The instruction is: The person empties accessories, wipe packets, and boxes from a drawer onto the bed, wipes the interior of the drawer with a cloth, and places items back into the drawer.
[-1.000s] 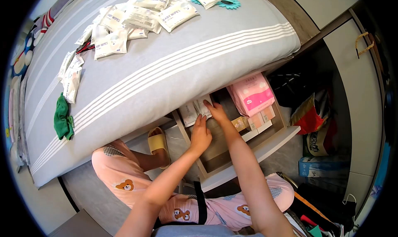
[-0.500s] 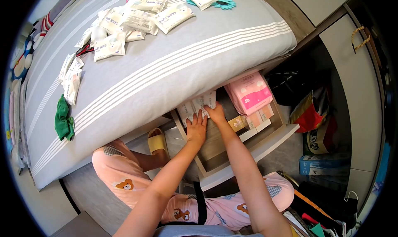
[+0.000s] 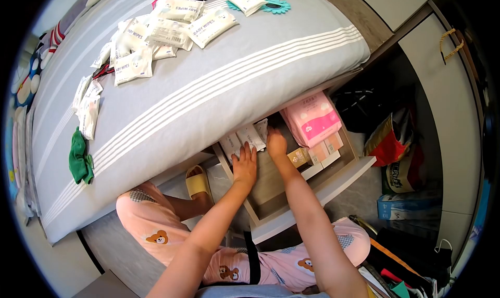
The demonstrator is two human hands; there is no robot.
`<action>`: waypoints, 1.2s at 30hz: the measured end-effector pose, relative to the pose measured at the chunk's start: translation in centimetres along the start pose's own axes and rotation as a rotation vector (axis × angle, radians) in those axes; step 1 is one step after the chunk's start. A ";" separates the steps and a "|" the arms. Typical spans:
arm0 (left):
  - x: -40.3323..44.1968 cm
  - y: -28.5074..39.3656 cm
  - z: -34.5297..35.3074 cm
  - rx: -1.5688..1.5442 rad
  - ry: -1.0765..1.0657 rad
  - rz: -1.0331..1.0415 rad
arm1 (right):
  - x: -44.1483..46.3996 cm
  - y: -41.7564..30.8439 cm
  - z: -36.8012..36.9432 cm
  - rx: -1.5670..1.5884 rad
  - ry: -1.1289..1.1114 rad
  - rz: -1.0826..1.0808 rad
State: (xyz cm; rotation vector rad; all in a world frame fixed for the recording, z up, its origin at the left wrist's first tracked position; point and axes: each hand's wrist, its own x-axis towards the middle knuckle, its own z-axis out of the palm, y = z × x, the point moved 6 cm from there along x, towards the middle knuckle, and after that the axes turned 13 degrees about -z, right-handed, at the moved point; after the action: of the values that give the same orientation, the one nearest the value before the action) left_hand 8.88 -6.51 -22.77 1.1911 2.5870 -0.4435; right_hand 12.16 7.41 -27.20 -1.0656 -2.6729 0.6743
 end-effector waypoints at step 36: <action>-0.9 0.1 -0.2 -0.032 -0.004 0.027 | -2.9 -2.7 -2.9 0.292 0.159 -0.243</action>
State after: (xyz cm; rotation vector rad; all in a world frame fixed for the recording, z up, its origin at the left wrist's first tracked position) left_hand 9.53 -6.96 -22.31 1.2113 2.5618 -0.3965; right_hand 13.52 4.67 -23.39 -0.6761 -2.4188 0.8570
